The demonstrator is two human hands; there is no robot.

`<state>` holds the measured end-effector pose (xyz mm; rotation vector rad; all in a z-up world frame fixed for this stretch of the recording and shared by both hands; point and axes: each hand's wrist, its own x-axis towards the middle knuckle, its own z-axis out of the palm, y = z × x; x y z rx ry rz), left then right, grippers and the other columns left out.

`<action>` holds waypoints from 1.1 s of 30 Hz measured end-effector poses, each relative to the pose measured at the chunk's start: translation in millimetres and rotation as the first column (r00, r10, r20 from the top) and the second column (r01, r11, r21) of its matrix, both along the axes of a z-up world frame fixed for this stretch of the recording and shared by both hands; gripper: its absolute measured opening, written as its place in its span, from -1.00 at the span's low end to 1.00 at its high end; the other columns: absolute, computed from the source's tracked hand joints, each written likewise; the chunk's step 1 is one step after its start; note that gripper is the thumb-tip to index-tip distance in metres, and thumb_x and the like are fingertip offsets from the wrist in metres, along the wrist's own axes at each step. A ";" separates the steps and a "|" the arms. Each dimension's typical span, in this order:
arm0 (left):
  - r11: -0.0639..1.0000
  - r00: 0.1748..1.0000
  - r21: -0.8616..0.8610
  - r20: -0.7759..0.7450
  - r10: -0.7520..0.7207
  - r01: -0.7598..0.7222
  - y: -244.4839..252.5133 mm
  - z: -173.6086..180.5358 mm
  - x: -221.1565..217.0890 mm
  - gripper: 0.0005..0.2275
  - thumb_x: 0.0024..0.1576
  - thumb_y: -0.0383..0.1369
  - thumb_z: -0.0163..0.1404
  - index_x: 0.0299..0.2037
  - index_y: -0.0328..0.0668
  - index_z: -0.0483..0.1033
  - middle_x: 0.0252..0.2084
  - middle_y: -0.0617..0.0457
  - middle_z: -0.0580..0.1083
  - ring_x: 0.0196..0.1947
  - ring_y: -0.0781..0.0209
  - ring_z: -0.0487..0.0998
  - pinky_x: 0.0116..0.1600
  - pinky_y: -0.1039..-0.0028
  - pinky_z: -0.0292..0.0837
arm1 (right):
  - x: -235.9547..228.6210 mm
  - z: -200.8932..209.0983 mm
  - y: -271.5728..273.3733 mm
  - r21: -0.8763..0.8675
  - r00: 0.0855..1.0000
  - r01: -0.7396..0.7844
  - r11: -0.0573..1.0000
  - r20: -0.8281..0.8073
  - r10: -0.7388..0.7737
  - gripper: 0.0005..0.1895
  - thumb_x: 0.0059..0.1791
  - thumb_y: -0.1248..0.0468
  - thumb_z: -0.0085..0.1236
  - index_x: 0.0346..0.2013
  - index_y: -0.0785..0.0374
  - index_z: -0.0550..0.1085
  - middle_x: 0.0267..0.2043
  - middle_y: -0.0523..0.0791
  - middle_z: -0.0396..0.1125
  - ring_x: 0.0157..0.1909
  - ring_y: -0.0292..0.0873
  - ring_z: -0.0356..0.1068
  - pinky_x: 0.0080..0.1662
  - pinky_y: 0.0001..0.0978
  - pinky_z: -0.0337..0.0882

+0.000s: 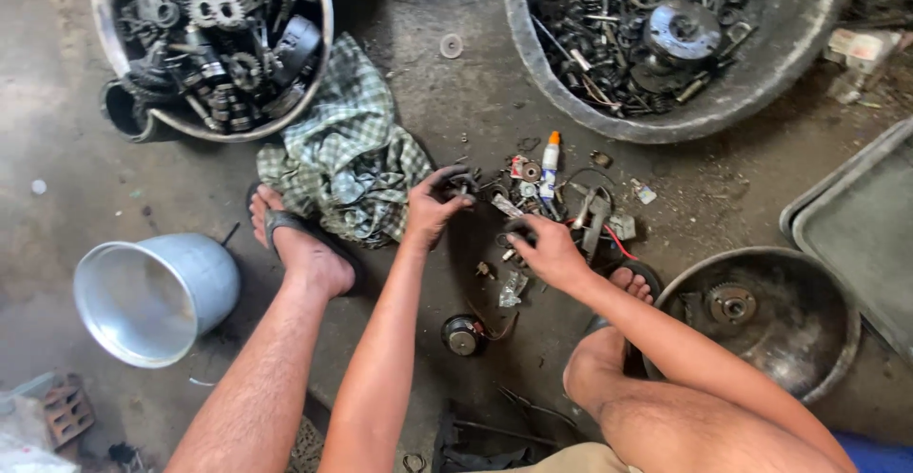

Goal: The person sits on the floor and sorts through a pile of small metal parts, including gears, springs, and electrical components. They pick up items, separate them, and place them into different bowls or piles on the floor.

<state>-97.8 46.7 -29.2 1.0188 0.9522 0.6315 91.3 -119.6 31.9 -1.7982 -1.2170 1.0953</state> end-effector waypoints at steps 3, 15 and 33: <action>1.000 0.999 0.015 0.047 0.018 -0.018 -0.9 -8.2 0.2 -0.45 -0.23 -0.59 0.44 0.05 -0.29 0.61 -0.11 -0.15 0.62 -0.24 0.20 0.67 -0.14 0.44 0.72 | 0.8 12.7 -1.8 -0.071 0.997 0.024 0.997 -0.068 -0.029 -0.75 -0.05 0.26 0.25 -0.11 0.27 0.58 -0.18 0.07 0.52 -0.07 0.13 0.54 -0.03 -0.02 0.53; 0.826 0.906 0.492 -0.152 0.394 -0.276 60.6 88.6 15.2 -0.65 -0.04 -0.38 0.40 -0.08 -0.33 0.64 -0.20 -0.32 0.58 -0.14 -0.05 0.62 0.08 0.13 0.56 | 6.8 4.5 -18.5 -0.126 0.995 0.056 0.990 -0.070 -0.065 -0.75 -0.03 0.25 0.27 -0.11 0.30 0.58 -0.20 0.10 0.52 -0.06 0.19 0.53 -0.04 0.06 0.52; 0.472 0.829 0.870 -0.365 0.424 0.142 102.6 89.6 3.2 -0.77 0.02 -0.39 0.29 -0.13 -0.17 0.65 -0.27 -0.19 0.56 -0.18 -0.20 0.60 0.00 0.20 0.46 | 52.6 30.7 -2.5 -0.075 0.969 0.206 0.976 0.153 -0.193 -0.81 0.03 0.37 0.20 -0.06 0.32 0.56 -0.22 0.11 0.48 -0.13 0.15 0.53 -0.11 -0.02 0.57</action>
